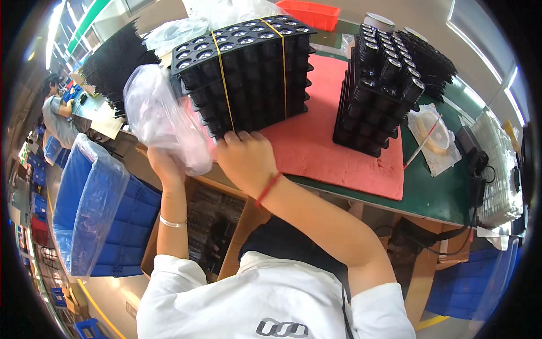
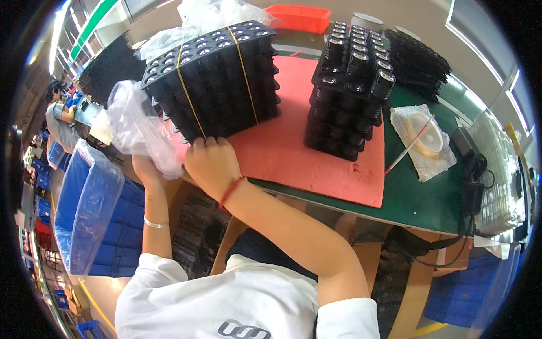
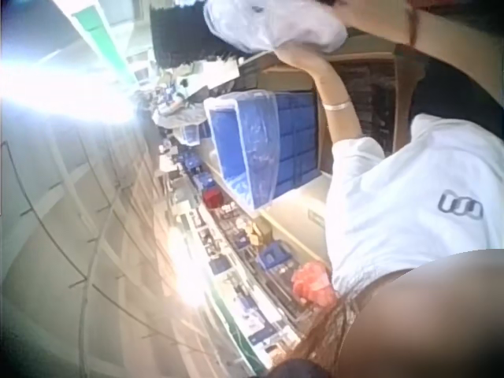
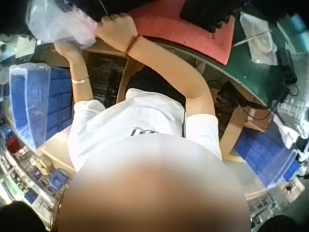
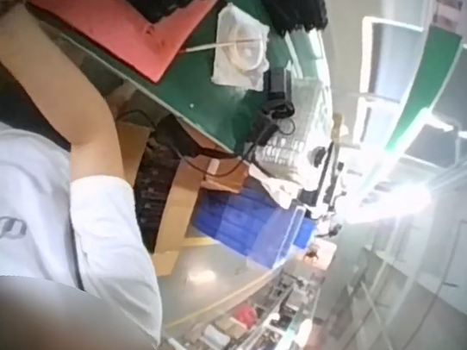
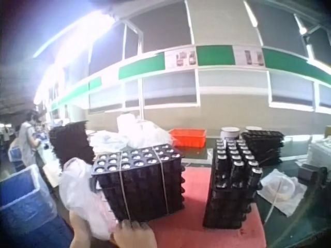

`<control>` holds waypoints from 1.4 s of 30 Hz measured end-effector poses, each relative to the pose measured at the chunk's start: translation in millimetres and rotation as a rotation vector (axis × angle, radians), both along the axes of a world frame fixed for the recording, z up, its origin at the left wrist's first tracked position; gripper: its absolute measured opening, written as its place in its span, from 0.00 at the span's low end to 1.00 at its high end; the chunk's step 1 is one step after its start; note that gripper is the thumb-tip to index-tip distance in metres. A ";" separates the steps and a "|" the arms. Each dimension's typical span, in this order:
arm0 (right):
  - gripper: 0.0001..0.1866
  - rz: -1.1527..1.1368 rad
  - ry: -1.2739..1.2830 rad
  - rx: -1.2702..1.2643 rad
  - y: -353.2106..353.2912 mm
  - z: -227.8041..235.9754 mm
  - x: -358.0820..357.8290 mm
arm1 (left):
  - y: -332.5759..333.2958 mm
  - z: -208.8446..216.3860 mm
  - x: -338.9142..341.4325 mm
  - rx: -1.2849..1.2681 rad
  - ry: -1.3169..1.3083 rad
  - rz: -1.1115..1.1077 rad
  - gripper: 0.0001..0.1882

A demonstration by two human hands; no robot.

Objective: Packaging stacks of component trays into plastic bags and securing them with rubber bands.

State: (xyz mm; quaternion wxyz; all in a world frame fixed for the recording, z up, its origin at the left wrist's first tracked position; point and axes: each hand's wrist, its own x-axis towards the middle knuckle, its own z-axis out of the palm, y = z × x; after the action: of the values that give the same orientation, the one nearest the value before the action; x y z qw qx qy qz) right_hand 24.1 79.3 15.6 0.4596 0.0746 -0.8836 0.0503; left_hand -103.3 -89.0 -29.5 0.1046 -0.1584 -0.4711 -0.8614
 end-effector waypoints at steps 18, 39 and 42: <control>0.10 0.004 -0.350 -1.504 72.3 -59.7 260.4 | 78.5 10.2 181.0 -1.240 0.567 -0.511 0.14; 0.23 -0.398 -0.532 -1.168 100.5 -125.6 285.5 | 113.0 -33.6 176.3 -1.332 0.216 -0.586 0.22; 0.17 -0.251 -0.335 -1.237 96.9 -134.7 282.0 | 101.2 -53.9 168.1 -1.258 0.072 -0.650 0.34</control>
State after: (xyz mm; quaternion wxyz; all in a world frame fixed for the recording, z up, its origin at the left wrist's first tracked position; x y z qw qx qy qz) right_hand 306.1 176.2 -119.1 0.2763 -0.3163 -0.7532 0.5063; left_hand 64.7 12.2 -83.4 -0.2536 -0.3498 -0.8044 -0.4078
